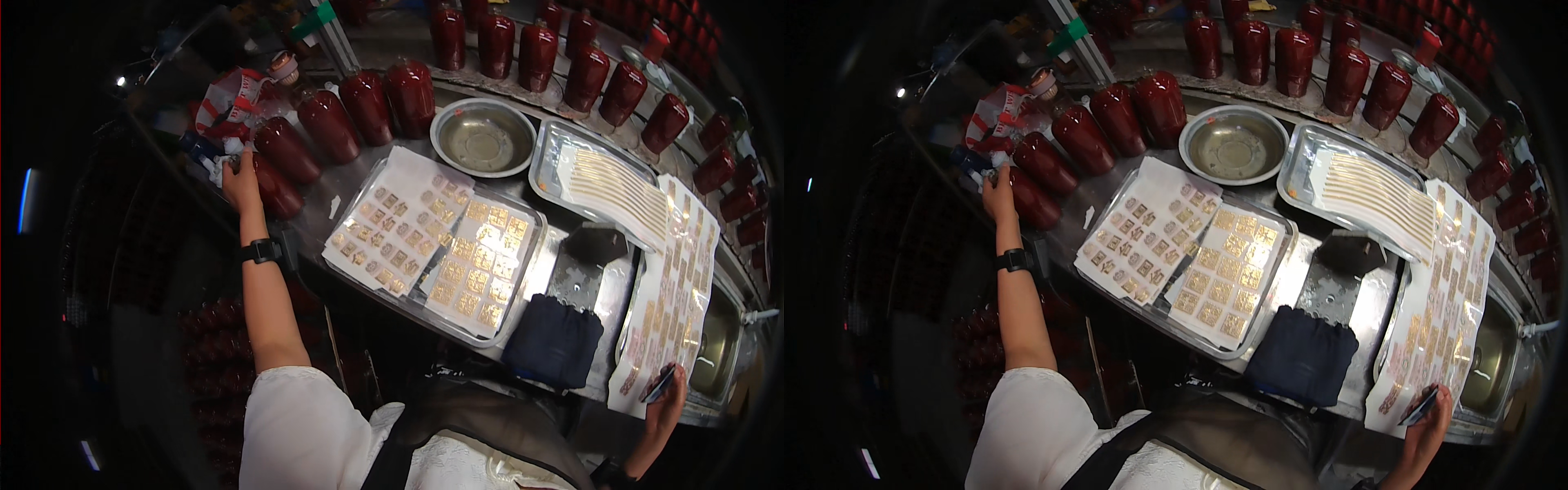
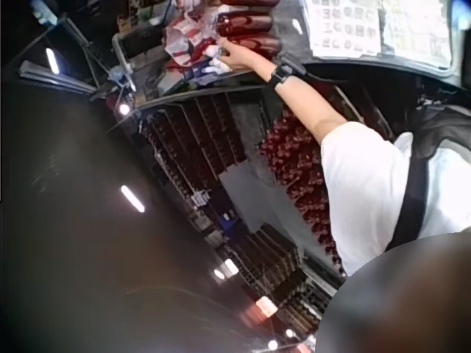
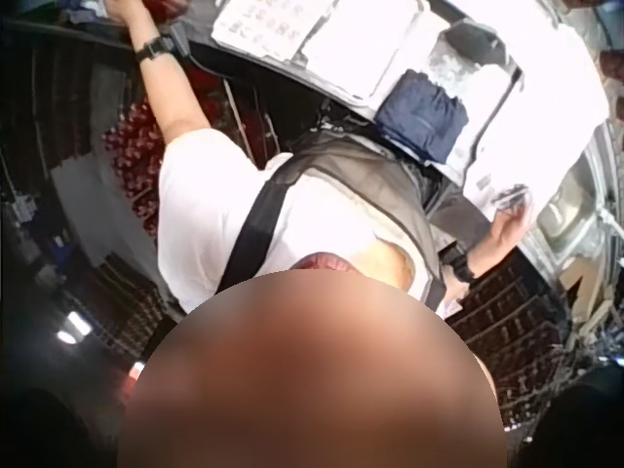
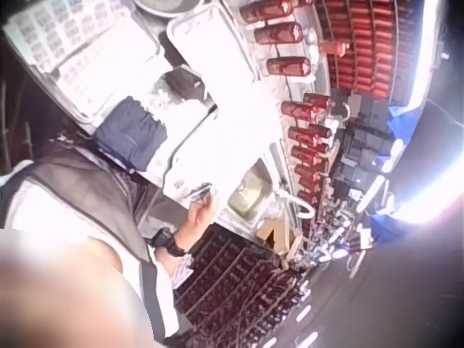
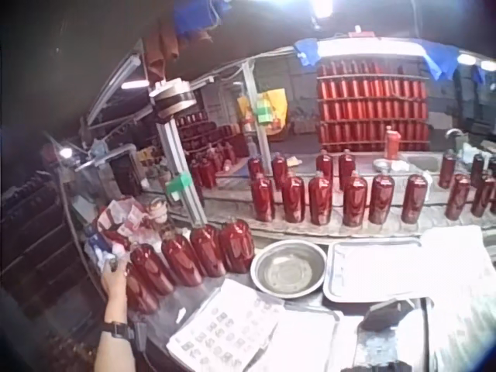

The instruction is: Applying multiple labels and seals to red liquor bottles in a factory setting.

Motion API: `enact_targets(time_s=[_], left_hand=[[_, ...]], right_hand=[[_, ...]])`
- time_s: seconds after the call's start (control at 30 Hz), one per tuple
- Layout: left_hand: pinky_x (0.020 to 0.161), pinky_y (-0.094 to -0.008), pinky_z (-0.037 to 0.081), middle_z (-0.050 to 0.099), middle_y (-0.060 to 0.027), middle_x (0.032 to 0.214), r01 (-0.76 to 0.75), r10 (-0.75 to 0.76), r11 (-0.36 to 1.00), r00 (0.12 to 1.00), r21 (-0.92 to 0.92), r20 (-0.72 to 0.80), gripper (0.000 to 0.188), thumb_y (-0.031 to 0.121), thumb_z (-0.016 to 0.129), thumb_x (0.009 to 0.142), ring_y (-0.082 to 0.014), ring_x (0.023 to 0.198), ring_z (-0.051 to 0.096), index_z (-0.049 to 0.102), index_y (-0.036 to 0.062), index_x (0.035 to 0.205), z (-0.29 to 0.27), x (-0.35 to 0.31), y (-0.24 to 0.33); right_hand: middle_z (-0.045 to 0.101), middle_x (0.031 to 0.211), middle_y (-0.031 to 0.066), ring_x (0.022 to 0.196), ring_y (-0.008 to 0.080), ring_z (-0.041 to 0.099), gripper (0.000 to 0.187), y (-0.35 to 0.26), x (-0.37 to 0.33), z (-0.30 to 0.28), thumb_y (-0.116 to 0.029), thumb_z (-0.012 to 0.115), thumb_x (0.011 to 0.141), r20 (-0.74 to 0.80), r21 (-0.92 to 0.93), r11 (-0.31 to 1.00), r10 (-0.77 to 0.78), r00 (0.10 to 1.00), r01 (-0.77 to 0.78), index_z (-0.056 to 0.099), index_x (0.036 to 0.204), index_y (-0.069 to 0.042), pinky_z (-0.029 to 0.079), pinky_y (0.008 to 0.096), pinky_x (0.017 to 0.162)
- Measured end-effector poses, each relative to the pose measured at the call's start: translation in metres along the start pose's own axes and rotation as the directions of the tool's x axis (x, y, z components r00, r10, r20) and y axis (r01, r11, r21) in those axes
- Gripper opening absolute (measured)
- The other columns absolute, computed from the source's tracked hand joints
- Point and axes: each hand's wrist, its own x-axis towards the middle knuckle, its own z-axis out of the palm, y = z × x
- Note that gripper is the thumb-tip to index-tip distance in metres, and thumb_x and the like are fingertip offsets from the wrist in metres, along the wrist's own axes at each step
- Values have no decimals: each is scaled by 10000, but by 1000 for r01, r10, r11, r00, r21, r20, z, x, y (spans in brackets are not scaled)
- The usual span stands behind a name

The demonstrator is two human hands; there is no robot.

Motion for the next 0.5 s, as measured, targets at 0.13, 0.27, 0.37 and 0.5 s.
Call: enact_targets(time_s=[0.13, 0.27, 0.37, 0.5], left_hand=[[826, -364, 527, 721, -162, 1034, -46, 58, 986, 996, -161, 70, 490, 396, 738, 857, -265, 885, 693, 669, -29, 1091, -5, -5, -2], [790, -321, 544, 689, -94, 1050, 113, -121, 816, 992, -567, 24, 361, 261, 734, 894, -170, 872, 658, 664, -31, 1095, -40, -40, 23], [803, -326, 554, 677, -74, 1079, 120, -31, 724, 989, -679, 141, 323, 199, 717, 909, -170, 922, 659, 653, -4, 1152, -79, -76, 65], [898, -431, 581, 679, -166, 1151, 549, 140, 509, 707, -663, 693, 363, 266, 606, 955, -281, 1047, 681, 625, 16, 1217, -105, -141, 140]], right_hand=[[649, 1011, 31, 813, 142, 625, 226, 1, 2, 1, -222, 580, 1004, -9, 91, 995, -45, 999, 45, 595, 1163, -61, 525, 292, 704], [629, 967, 26, 739, 116, 611, 226, -10, 10, 17, -259, 566, 1011, 47, 33, 999, -26, 999, 25, 596, 1118, -63, 507, 269, 632], [596, 817, 4, 703, 97, 601, 195, -22, 13, 54, -250, 566, 996, 162, -93, 996, -2, 987, 18, 621, 982, -64, 476, 240, 589], [583, 743, -22, 631, 44, 523, 128, -12, 2, 131, -131, 667, 901, 261, -590, 777, -77, 962, 222, 668, 990, -40, 403, 202, 584]])
